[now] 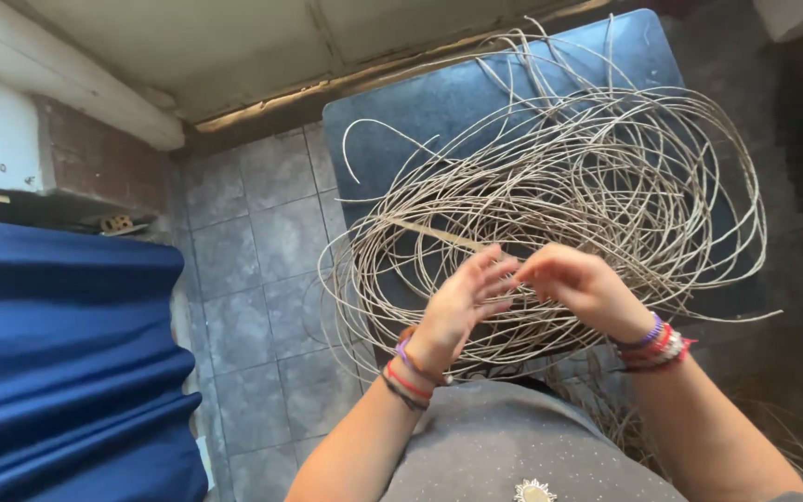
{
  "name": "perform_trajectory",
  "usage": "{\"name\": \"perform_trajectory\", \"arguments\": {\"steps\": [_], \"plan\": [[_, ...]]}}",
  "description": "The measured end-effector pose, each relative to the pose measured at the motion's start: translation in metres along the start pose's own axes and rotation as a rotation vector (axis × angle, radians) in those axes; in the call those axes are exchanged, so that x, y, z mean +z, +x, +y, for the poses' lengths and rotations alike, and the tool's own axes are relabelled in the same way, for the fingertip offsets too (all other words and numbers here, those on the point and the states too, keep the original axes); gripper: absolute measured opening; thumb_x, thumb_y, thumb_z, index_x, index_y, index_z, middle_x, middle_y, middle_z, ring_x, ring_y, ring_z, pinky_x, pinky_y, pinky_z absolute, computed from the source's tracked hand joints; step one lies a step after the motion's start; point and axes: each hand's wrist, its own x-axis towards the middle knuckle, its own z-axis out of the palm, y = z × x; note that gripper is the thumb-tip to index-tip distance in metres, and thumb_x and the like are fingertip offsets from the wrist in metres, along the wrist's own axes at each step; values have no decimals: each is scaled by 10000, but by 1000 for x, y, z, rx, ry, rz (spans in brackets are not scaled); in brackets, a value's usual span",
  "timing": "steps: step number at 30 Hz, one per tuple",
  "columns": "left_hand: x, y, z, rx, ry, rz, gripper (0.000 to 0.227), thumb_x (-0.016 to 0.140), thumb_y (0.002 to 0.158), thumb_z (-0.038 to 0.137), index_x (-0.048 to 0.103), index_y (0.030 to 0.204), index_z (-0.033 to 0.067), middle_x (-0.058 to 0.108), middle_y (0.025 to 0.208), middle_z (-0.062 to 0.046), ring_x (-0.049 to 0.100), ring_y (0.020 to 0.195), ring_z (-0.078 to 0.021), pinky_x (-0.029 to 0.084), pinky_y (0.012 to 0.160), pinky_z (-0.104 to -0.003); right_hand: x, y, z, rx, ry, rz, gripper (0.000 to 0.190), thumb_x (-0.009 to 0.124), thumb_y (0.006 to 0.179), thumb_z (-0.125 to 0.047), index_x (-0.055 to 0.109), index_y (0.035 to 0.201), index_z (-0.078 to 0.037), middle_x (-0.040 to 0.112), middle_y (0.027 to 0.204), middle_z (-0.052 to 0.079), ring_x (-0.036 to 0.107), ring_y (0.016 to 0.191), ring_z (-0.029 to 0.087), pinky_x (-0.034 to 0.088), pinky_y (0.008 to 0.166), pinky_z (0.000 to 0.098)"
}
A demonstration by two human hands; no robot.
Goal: Weaving and knotting natural fibers onto a metal frame to assemble a decorative lamp structure.
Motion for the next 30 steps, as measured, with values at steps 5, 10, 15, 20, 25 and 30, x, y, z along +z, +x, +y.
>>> {"name": "perform_trajectory", "arguments": {"steps": [5,10,15,20,25,30], "plan": [[-4,15,19,126,-401,139,371,365,1131,359,650,1182,127,758,1160,-118,712,1152,-290,567,990,-399,-3,-28,-43,-57,323,-85,221,567,922,-11,769,999,34,724,893,203,664,797,263,564,704,411],[-3,14,25,96,-536,98,358,414,1117,439,653,1030,186,777,1088,-59,717,1135,-270,577,980,-388,4,-60,24,-168,843,377,144,476,960,56,612,1000,29,508,888,178,528,851,286,491,847,465],[-24,15,30,175,-603,214,395,395,1110,460,653,1012,177,662,754,-17,750,911,-246,618,898,-392,-2,-90,22,-21,1423,445,164,525,1052,-131,474,899,-160,361,841,-65,397,708,90,415,856,347],[17,-23,33,129,154,-156,370,348,1105,286,635,949,112,543,499,-83,712,569,-235,565,563,-305,28,-94,-31,313,758,614,198,415,1083,-159,450,894,-115,266,705,-54,244,423,23,201,351,186],[19,-35,-49,-78,898,-740,385,418,1099,427,680,895,231,691,580,-11,746,693,-203,596,673,-367,63,-96,-65,358,594,716,241,367,1127,-136,507,943,-66,760,1029,218,765,884,300,604,764,466],[19,-42,-66,252,901,-798,552,739,885,261,555,1400,187,674,1265,-121,691,1000,-299,581,827,-433,89,-133,-66,255,383,779,276,409,1113,-162,576,924,-50,326,574,-15,296,392,92,234,354,209]]}}
